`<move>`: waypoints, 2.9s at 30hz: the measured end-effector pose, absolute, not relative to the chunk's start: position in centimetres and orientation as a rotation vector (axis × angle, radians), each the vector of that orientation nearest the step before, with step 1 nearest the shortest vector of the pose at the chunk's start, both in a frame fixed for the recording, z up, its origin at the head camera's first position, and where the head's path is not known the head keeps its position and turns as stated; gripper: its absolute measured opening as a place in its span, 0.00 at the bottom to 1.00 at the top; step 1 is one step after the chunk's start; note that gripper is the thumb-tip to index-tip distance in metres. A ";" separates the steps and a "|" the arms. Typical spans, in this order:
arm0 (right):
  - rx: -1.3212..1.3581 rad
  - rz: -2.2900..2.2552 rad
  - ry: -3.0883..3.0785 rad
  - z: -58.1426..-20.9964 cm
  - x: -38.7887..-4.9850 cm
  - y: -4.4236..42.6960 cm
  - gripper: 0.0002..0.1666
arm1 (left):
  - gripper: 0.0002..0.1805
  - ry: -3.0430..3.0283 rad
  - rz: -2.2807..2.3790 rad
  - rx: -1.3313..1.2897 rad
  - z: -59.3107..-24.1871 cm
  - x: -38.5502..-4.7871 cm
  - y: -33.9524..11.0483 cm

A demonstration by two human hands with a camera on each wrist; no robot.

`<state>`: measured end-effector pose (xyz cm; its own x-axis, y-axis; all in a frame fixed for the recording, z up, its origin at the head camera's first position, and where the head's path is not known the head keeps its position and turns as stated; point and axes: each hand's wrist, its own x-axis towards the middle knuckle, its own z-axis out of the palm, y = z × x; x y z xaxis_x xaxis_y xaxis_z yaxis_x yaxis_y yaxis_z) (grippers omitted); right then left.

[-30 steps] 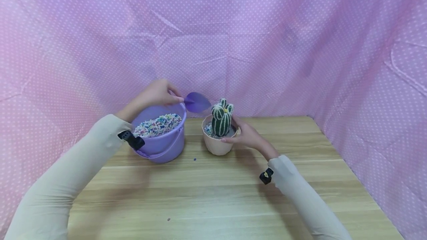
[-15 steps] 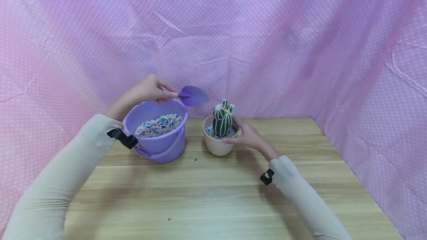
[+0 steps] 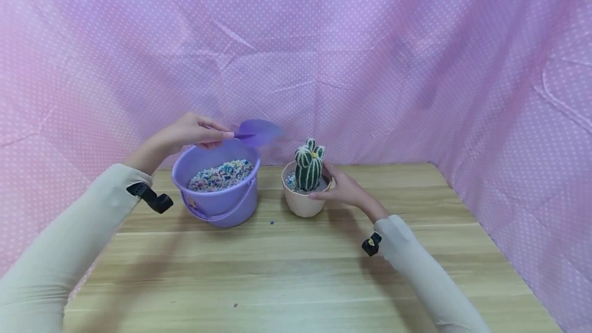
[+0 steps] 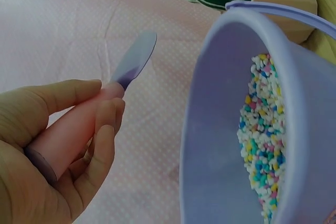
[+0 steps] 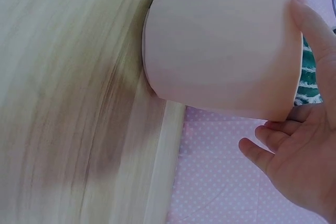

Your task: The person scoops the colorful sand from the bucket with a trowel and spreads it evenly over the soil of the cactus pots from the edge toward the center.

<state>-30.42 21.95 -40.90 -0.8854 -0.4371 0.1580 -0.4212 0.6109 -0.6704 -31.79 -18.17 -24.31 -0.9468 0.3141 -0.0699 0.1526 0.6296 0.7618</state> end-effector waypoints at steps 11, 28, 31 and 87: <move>-0.728 -1.166 2.781 -40.0 -30.0 22.2 0.64 | 0.27 2.605 1.232 0.330 -25.1 -31.1 -20.7; -0.703 -1.297 2.866 -32.8 -28.8 20.5 0.62 | 0.30 2.652 1.071 0.315 -26.2 -29.9 -25.0; -0.753 -1.284 2.893 -31.4 -28.1 19.2 0.62 | 0.29 2.670 1.031 0.314 -26.3 -29.9 -25.5; -0.916 -0.847 2.791 -34.6 -30.3 6.5 0.63 | 0.21 2.564 0.471 0.275 -23.7 -33.3 -23.7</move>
